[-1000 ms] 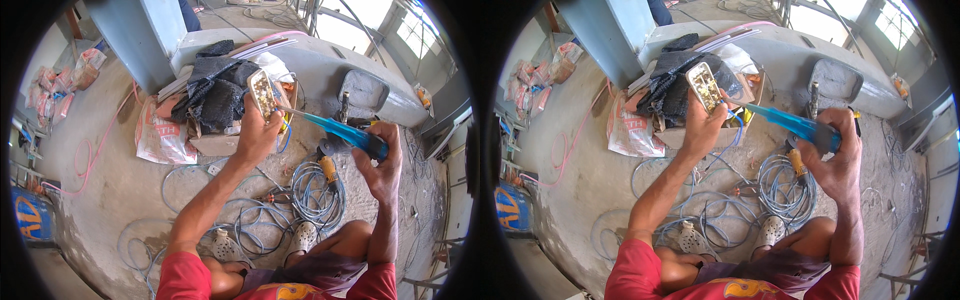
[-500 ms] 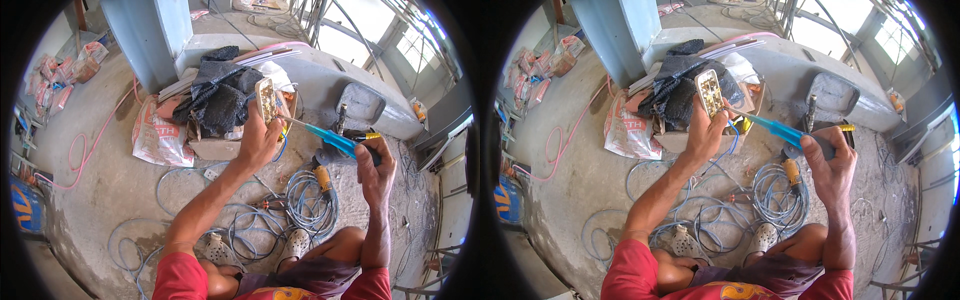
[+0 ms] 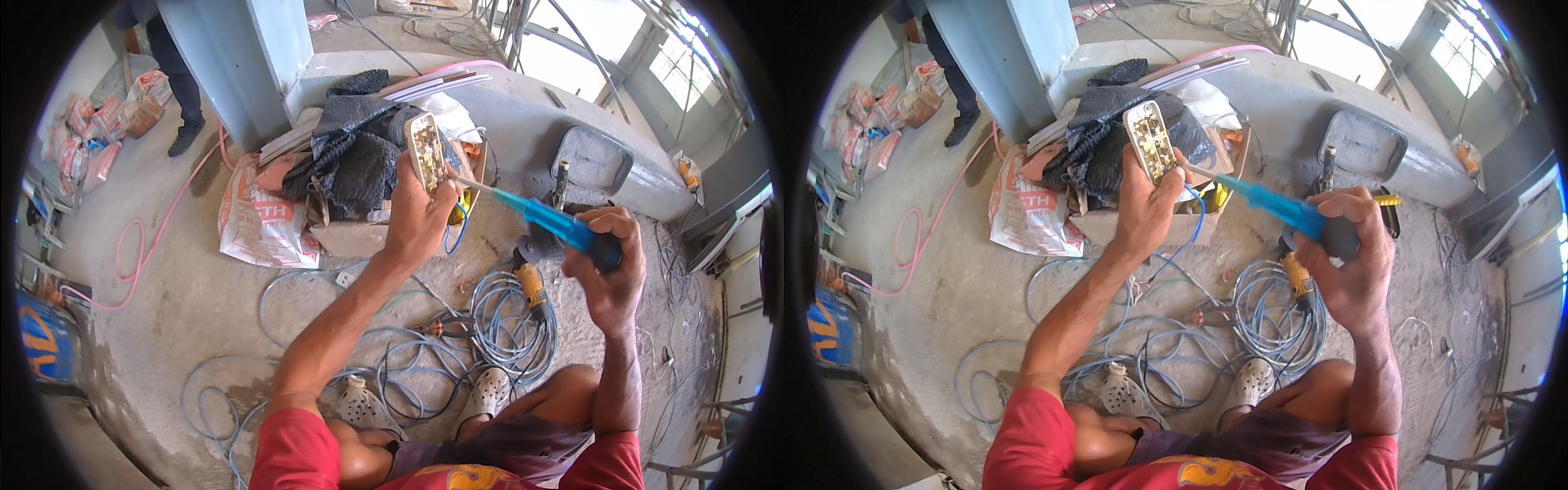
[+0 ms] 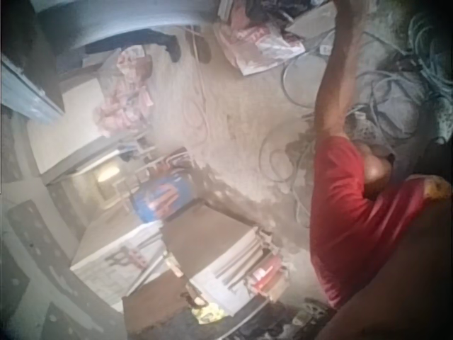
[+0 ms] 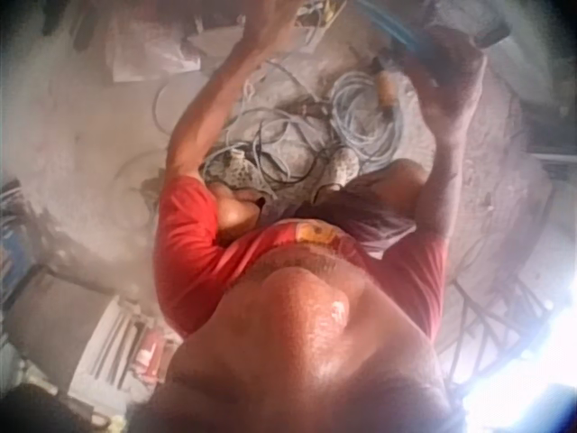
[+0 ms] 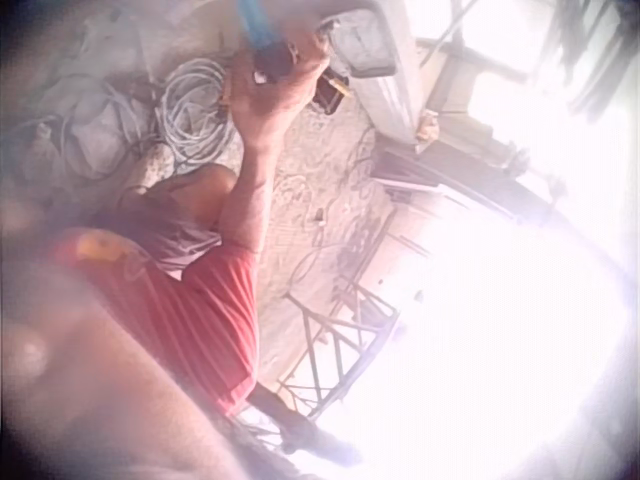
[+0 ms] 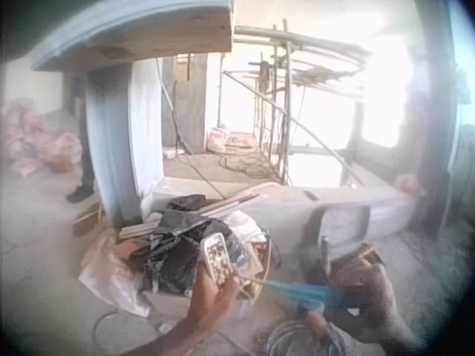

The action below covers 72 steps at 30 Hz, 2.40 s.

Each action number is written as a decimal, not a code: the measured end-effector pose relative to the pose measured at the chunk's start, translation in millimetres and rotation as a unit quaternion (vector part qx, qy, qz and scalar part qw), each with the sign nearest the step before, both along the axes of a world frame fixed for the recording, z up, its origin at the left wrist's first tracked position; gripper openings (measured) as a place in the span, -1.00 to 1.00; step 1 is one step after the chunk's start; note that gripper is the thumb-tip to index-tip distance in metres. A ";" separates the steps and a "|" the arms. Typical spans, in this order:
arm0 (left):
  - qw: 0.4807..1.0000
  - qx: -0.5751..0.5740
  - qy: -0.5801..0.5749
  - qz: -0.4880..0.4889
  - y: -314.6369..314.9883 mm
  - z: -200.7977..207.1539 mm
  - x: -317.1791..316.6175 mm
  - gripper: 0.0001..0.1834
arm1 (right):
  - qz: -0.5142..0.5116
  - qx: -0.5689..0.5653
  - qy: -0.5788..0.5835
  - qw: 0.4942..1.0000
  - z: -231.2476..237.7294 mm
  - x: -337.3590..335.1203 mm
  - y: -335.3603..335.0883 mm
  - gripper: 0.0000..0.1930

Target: The person sits on the floor and uses a screwdriver to adjust terminals on a small electrical component. They then use pliers to strip the insulation from a green wire and twist the exposed strands.

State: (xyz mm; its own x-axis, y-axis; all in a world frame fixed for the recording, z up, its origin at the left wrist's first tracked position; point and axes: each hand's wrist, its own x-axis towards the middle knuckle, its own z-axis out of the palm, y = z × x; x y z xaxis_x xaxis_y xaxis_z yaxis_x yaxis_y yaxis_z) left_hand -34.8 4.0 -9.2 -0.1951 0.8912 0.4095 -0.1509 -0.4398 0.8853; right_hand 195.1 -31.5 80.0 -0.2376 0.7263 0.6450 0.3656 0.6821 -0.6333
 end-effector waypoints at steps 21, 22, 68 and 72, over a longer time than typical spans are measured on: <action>0.998 0.045 0.033 0.035 -4.1 -25.8 -10.2 -0.53 | -0.053 0.115 -0.205 0.971 1.3 -1.5 -5.6 -0.81; 0.996 0.046 0.055 0.044 -2.8 -25.4 -14.4 -0.54 | -0.066 0.173 -0.228 0.956 -1.2 -1.8 -3.2 -0.81; 0.972 0.006 0.229 0.045 -1.6 -20.7 -26.0 -0.64 | 0.059 -0.149 -0.072 0.984 -43.4 6.0 18.0 -0.75; 0.972 0.028 0.234 0.010 6.2 -37.2 -26.5 -0.69 | 0.104 -0.562 0.077 0.817 -33.4 13.4 27.5 -0.74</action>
